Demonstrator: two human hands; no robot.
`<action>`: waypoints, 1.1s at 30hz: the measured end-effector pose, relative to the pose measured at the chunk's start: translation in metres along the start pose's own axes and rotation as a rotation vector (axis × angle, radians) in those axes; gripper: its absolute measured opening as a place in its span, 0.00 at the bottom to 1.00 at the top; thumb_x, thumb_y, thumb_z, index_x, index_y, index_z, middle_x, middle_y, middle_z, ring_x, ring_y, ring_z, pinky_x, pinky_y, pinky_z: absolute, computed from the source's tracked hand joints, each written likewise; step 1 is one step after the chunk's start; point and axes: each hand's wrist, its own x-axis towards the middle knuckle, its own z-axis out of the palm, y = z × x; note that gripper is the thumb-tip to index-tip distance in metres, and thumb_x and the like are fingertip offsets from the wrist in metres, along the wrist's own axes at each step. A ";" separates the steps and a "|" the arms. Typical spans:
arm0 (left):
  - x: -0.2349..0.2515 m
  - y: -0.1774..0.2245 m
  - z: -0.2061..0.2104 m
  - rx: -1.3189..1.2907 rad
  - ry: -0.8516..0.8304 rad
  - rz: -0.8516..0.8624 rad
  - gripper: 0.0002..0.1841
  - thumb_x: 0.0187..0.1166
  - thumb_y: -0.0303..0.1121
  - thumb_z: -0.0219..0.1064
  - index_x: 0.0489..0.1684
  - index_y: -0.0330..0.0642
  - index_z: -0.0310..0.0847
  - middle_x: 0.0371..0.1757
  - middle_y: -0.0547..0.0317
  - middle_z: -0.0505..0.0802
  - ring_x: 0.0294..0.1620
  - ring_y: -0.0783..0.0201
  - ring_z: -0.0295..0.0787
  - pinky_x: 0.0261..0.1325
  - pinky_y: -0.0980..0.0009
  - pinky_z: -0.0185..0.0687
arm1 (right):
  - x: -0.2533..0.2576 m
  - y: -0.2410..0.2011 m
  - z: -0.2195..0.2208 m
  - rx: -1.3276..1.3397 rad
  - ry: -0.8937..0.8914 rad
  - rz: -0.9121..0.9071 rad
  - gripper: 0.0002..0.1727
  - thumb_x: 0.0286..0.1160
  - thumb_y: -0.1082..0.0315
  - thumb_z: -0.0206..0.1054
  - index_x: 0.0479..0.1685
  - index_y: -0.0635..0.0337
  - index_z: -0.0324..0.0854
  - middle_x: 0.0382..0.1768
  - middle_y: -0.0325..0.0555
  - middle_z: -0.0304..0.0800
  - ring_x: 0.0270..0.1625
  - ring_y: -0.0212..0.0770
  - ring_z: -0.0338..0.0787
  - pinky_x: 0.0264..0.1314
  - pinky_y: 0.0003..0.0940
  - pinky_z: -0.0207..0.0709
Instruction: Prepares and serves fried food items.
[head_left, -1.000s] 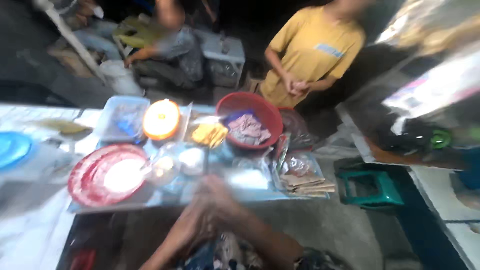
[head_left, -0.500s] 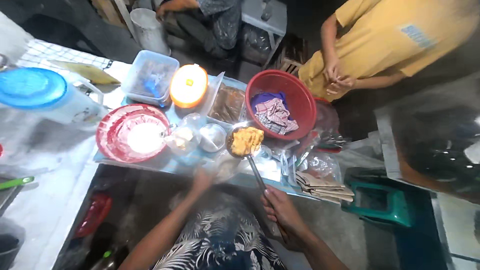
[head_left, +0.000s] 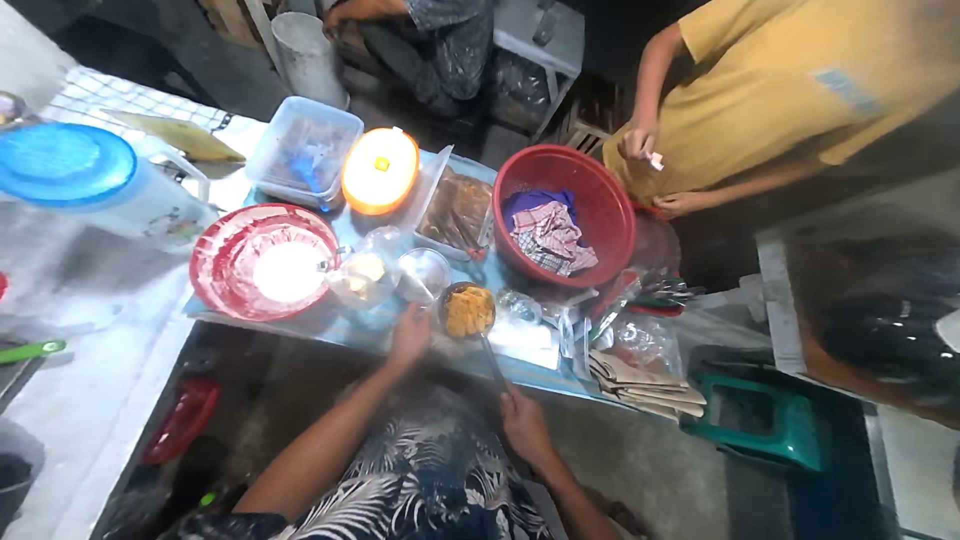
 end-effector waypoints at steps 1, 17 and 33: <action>0.002 -0.001 0.002 -0.010 0.009 0.003 0.20 0.93 0.40 0.51 0.72 0.37 0.75 0.55 0.38 0.91 0.52 0.47 0.92 0.60 0.46 0.85 | -0.002 -0.002 0.000 -0.041 -0.007 0.008 0.23 0.94 0.60 0.50 0.81 0.57 0.75 0.38 0.54 0.91 0.39 0.48 0.90 0.52 0.49 0.84; -0.003 -0.015 -0.001 0.003 0.105 0.047 0.20 0.92 0.42 0.53 0.69 0.40 0.79 0.53 0.41 0.93 0.53 0.47 0.92 0.61 0.44 0.84 | -0.009 0.000 0.004 -0.284 0.452 -0.271 0.25 0.88 0.67 0.54 0.80 0.67 0.75 0.56 0.62 0.93 0.46 0.58 0.97 0.49 0.56 0.90; -0.036 -0.026 -0.026 0.005 -0.028 0.023 0.26 0.84 0.42 0.67 0.77 0.40 0.71 0.51 0.44 0.91 0.47 0.52 0.91 0.58 0.51 0.87 | 0.173 -0.176 -0.083 -0.213 0.034 -0.160 0.26 0.88 0.61 0.56 0.84 0.55 0.70 0.51 0.63 0.90 0.44 0.57 0.93 0.50 0.58 0.86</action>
